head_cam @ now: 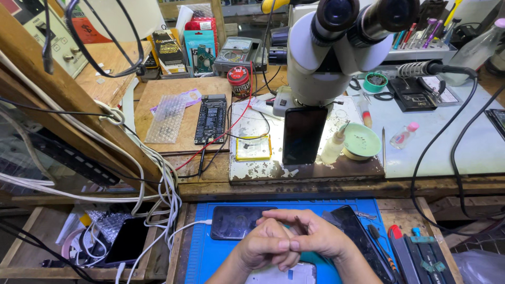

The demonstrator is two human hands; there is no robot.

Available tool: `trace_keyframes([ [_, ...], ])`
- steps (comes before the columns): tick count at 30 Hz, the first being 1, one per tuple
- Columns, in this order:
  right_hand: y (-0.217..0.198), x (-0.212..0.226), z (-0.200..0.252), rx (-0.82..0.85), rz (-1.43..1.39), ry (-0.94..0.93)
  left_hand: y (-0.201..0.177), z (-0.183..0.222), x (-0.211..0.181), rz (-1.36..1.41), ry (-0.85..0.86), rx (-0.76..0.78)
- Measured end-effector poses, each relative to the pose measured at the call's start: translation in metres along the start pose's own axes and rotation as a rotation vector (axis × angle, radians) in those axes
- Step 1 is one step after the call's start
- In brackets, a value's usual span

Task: The person disassembles a smartphone on a blue mat, using a screwdriver to remove screws and a prying tool to separate the back cover. They handle the phone's internal components, including the battery and camera module, and place removed screws into a small bowl.

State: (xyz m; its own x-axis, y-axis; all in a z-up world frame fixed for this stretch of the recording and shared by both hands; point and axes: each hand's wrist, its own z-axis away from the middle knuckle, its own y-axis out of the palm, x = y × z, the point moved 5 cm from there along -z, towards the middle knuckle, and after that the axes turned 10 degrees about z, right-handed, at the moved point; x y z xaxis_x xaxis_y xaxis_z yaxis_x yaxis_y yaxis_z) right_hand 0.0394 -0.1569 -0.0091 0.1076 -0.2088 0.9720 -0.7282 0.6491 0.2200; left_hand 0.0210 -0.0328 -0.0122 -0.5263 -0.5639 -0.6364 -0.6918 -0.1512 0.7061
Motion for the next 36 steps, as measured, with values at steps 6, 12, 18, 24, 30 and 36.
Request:
trace_keyframes([
  [6,0.000,0.004,-0.004,-0.064,-0.023,0.150,-0.010,-0.006,0.011,0.129,0.049,-0.101],
  [12,-0.004,0.001,-0.001,-0.078,-0.095,0.211,-0.007,-0.011,0.014,0.026,0.132,-0.136],
  [18,-0.001,0.008,-0.001,0.013,-0.190,0.224,-0.008,-0.017,0.014,0.052,0.139,-0.210],
  [24,-0.023,-0.012,-0.001,-0.051,-0.120,0.084,-0.009,-0.030,0.007,-0.077,0.193,-0.211],
  [30,-0.022,-0.011,0.000,-0.057,-0.114,0.100,-0.003,-0.034,0.002,-0.139,0.175,-0.186],
  [36,-0.020,-0.008,-0.005,-0.105,-0.021,0.082,-0.010,-0.023,-0.002,-0.107,0.172,-0.192],
])
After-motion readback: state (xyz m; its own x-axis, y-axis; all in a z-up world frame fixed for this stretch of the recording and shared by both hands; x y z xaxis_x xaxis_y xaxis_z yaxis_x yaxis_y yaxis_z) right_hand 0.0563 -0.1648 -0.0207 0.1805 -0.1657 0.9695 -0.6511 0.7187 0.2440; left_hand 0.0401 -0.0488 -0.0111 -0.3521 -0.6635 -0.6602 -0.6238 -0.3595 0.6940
